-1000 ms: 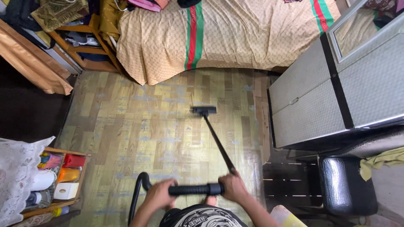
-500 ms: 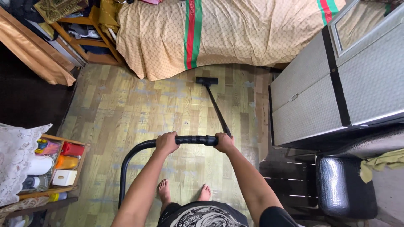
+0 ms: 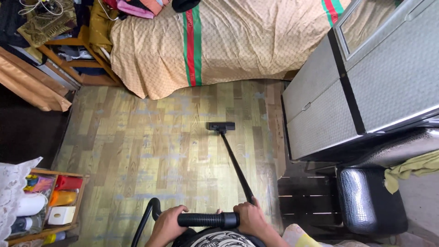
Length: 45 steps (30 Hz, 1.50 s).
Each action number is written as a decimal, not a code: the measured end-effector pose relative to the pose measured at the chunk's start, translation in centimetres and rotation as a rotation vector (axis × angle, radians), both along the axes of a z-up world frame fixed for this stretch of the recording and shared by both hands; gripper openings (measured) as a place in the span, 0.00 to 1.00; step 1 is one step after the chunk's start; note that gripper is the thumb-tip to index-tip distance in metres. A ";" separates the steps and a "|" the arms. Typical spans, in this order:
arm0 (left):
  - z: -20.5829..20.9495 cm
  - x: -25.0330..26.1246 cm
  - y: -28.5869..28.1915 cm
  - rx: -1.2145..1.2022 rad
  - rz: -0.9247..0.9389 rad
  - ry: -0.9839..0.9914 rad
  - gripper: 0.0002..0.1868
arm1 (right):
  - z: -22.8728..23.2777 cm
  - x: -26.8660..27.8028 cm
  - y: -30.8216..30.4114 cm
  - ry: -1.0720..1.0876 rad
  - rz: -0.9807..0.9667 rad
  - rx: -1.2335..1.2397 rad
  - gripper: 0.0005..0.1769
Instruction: The person uses a vacuum cleaner to clean the wooden floor in a bedroom. They move the vacuum head back and forth across the floor area near the bed and wardrobe.
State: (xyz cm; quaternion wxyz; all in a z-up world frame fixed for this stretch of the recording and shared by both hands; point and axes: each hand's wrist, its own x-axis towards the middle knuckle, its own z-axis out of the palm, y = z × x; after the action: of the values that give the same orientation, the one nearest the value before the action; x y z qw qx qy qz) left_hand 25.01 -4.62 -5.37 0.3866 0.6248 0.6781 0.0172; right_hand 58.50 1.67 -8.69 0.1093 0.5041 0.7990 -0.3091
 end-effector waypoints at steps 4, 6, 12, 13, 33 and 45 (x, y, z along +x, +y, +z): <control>-1.6 0.7 2.8 -0.010 0.063 0.030 0.26 | -4.9 0.0 3.3 0.010 -0.019 0.016 0.16; -0.1 1.2 6.3 -0.013 0.105 0.065 0.19 | -7.4 -0.9 6.9 -0.044 -0.039 0.043 0.17; -4.1 0.4 18.5 0.194 0.100 0.266 0.21 | -12.9 -3.3 21.7 -0.033 -0.202 0.158 0.18; -4.2 0.7 18.9 0.200 0.099 0.269 0.21 | -12.6 -3.2 22.0 -0.029 -0.204 0.163 0.18; -1.3 3.1 5.6 -0.019 -0.044 0.019 0.18 | -0.6 0.3 1.3 -0.041 -0.119 0.109 0.14; -1.8 0.7 17.8 -0.004 -0.104 0.161 0.14 | -2.6 -4.2 17.0 -0.225 -0.248 -0.057 0.15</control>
State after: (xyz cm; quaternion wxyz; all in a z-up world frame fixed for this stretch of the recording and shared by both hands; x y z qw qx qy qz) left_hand 25.75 13.23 -7.18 0.3323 0.6579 0.6736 -0.0545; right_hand 54.34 18.66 -11.28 0.1736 0.6270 0.7042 -0.2844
